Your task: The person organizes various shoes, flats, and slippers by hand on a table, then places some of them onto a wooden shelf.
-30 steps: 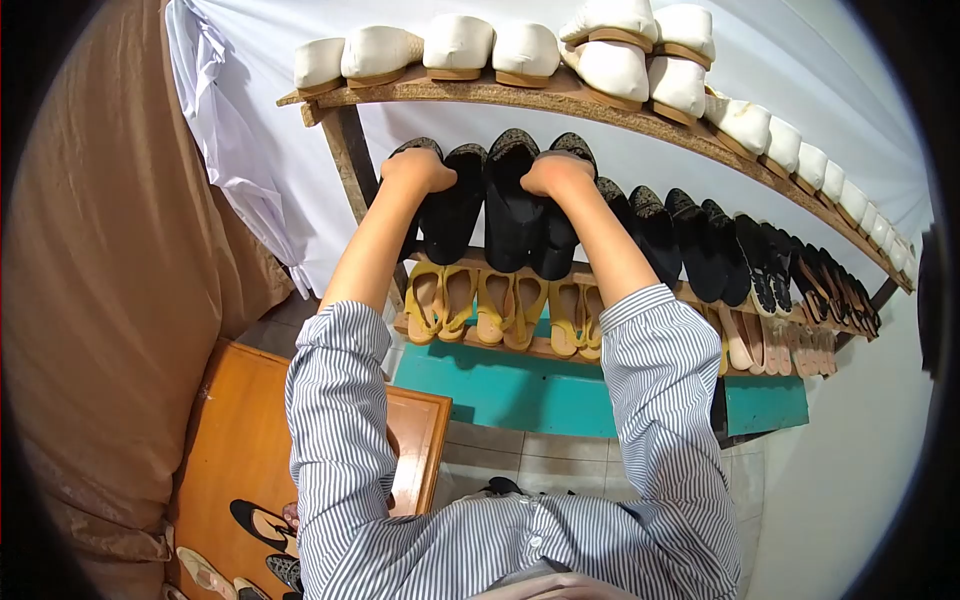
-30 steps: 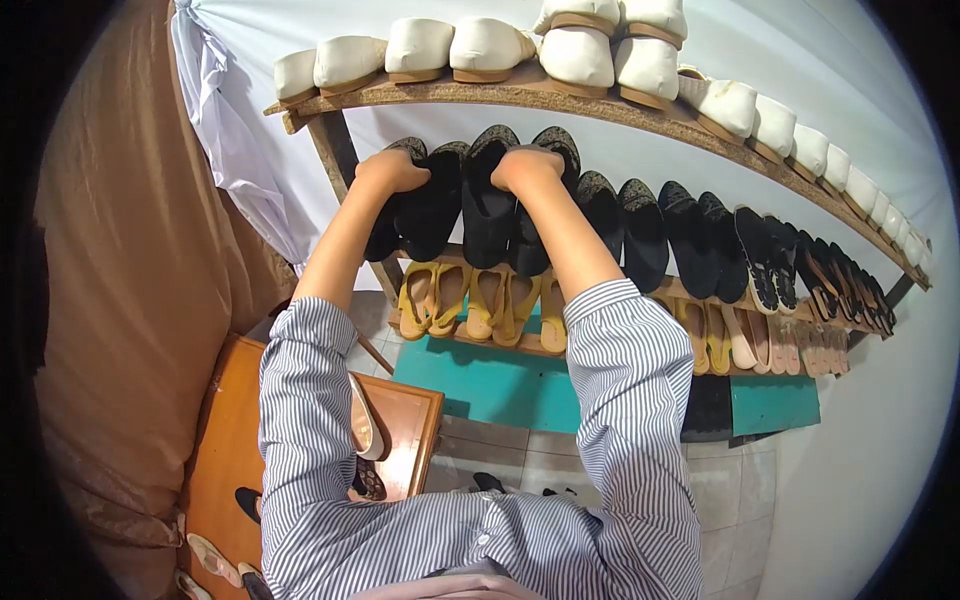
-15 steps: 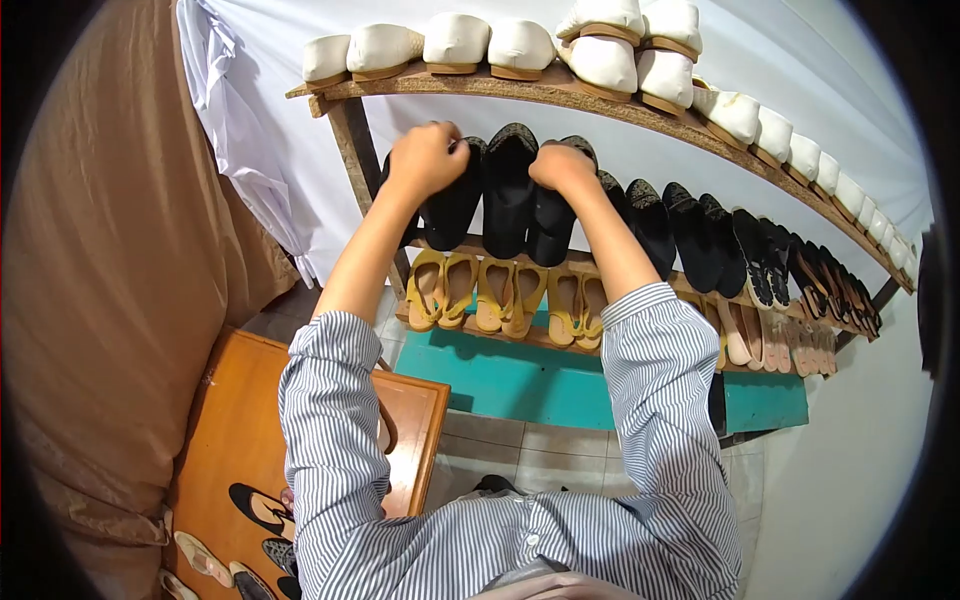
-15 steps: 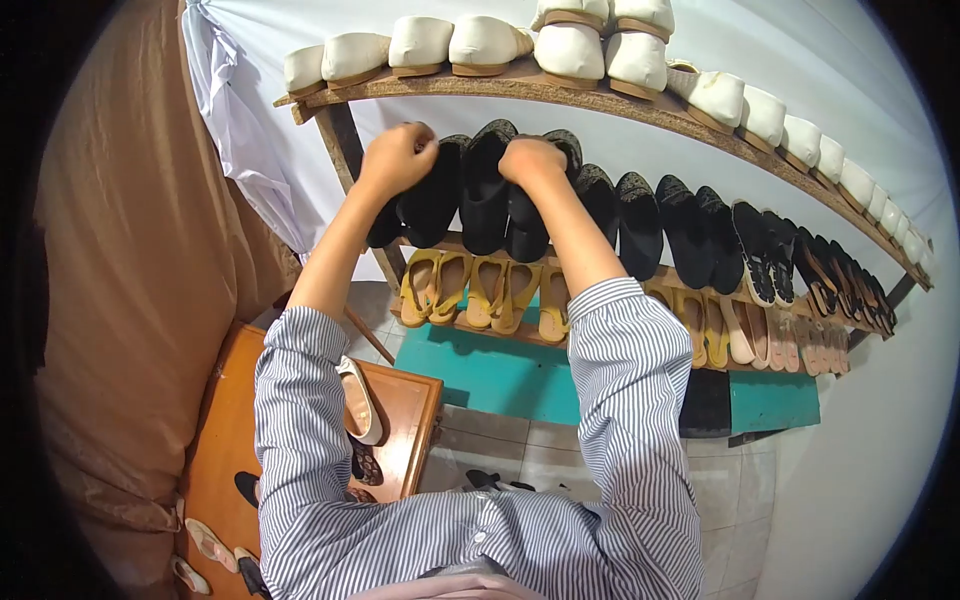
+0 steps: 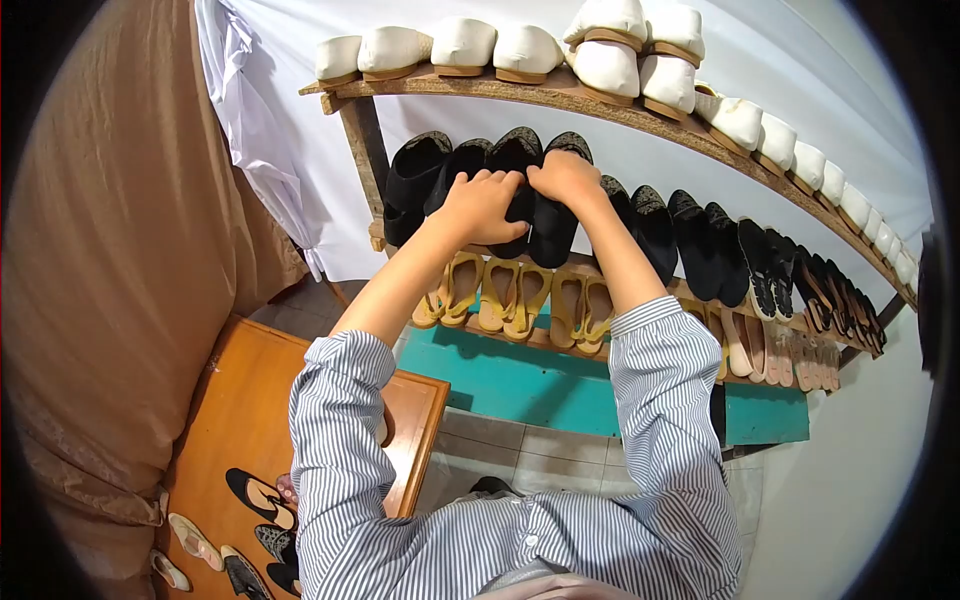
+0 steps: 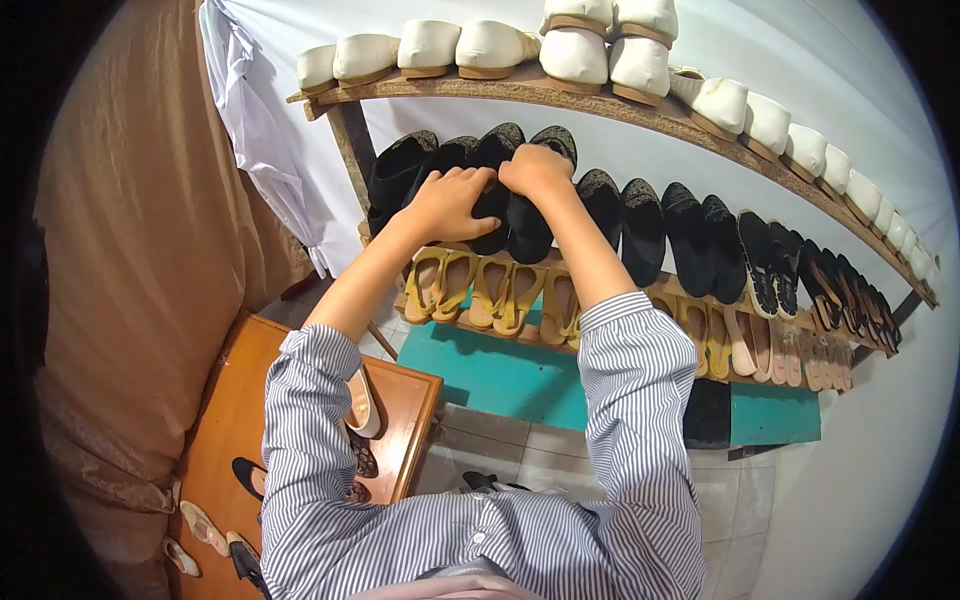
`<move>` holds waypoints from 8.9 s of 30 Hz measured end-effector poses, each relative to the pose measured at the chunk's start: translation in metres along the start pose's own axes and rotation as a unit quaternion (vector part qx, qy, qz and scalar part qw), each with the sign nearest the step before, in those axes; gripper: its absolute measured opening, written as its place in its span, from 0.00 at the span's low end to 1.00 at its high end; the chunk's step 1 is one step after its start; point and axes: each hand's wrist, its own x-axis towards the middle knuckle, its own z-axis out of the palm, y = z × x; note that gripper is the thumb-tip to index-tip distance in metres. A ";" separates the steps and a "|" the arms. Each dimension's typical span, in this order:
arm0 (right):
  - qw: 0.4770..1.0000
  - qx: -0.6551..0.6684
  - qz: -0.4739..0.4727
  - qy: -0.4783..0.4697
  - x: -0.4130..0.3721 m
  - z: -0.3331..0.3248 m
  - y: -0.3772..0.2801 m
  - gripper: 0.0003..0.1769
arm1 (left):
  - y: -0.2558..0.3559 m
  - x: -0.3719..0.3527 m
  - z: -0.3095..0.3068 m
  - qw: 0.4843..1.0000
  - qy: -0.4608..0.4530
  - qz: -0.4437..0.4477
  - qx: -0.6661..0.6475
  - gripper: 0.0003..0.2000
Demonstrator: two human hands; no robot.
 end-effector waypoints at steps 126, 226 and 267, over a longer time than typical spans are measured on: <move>0.949 0.085 -0.259 -0.160 -0.540 0.145 -0.397 0.24 | 0.080 -0.748 -0.134 0.836 0.134 -0.530 0.035 0.12; 0.973 0.093 0.198 -0.066 -0.042 -0.084 0.300 0.27 | 0.160 0.170 0.009 0.991 -0.047 -0.110 -0.064 0.29; 0.990 -0.082 0.070 -0.090 -0.032 -0.074 0.266 0.26 | 0.172 0.117 0.019 0.994 0.089 0.006 -0.061 0.17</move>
